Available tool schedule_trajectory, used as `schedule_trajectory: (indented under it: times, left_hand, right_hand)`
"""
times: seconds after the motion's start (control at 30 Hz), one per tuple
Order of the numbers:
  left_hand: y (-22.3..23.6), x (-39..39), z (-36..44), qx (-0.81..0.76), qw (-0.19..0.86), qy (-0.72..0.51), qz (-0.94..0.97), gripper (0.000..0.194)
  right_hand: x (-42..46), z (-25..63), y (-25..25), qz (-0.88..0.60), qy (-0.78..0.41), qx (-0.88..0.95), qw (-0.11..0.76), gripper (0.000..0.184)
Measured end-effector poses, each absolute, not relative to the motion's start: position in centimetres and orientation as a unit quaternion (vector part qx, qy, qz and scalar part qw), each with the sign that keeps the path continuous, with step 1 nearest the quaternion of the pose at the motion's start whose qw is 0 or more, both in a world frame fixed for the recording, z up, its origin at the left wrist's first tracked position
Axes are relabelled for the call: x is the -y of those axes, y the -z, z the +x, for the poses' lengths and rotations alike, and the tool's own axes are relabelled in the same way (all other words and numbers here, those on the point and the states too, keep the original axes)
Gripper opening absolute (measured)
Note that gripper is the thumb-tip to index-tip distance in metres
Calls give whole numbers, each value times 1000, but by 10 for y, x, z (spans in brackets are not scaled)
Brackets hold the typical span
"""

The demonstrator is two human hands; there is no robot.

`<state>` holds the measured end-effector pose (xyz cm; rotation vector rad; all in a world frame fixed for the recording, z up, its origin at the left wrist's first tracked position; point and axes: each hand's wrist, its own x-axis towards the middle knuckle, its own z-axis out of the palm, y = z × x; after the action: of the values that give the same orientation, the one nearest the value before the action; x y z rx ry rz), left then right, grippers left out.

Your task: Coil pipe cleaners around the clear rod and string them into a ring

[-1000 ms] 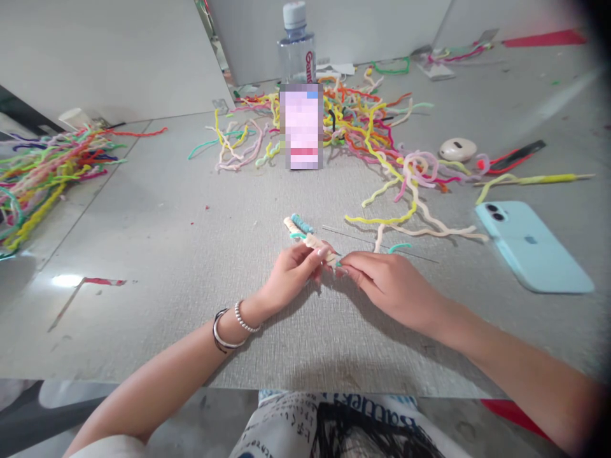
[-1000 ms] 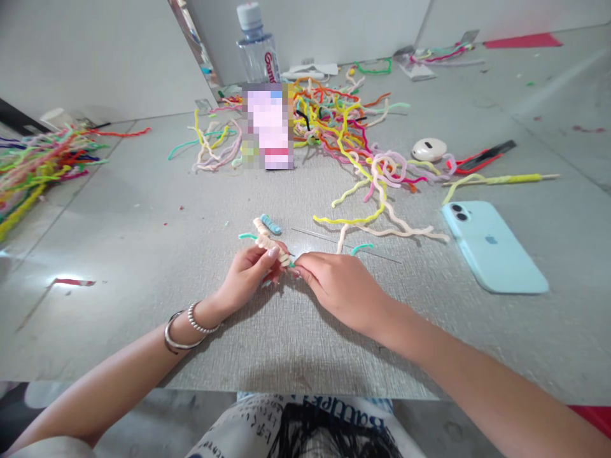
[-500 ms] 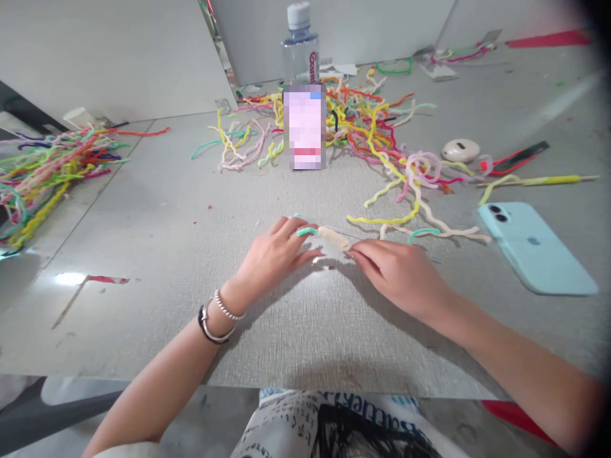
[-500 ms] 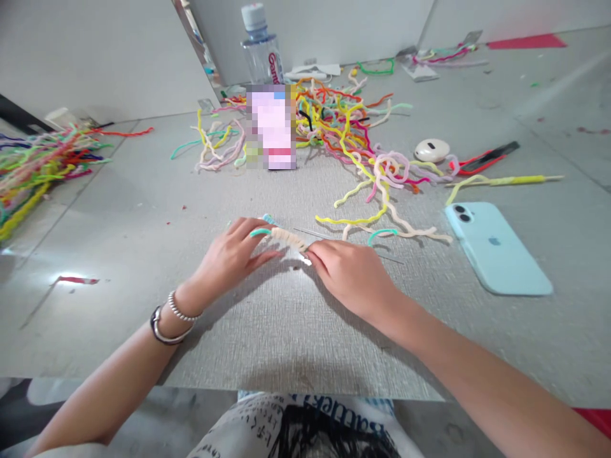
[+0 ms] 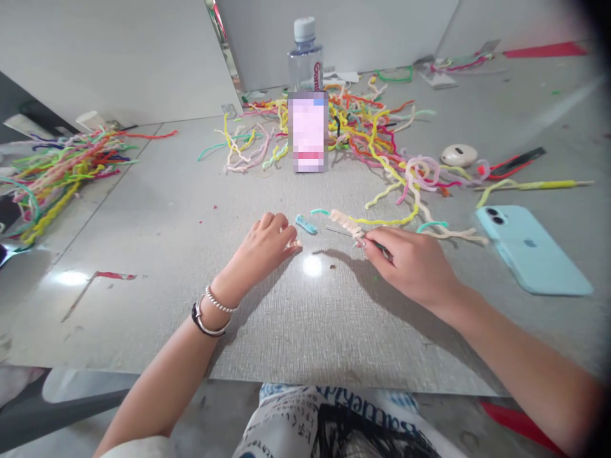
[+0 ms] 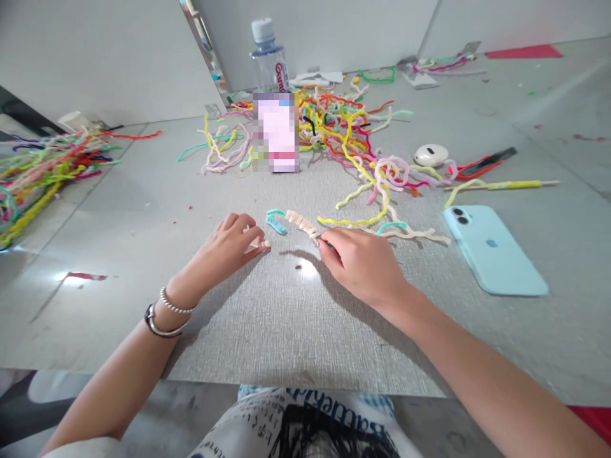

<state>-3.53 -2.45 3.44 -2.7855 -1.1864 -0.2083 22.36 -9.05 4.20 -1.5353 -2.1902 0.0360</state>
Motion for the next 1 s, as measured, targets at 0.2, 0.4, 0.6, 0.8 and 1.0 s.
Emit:
schedule_trajectory:
  times: [0.2,0.4,0.6,0.8,1.0]
  left_hand:
    - [-28,24,-34,390,23,102,-915,47]
    - [-16,28,-23,371,6,101,-923,40]
    - [-20,31,-18,381,5,105,-919,13]
    - [-17,30,-17,399,8,163,-902,10]
    - [-13,32,-17,408,-31,274,-870,16]
  right_hand:
    - [87,228,-42,-561,14,798,221,23]
    - [86,228,-45,-562,23,798,215,23]
    - [86,230,-46,-562,24,803,197,22]
    - [85,232,-47,-562,37,804,190,22]
    - [84,233,-46,-555,41,811,179,23]
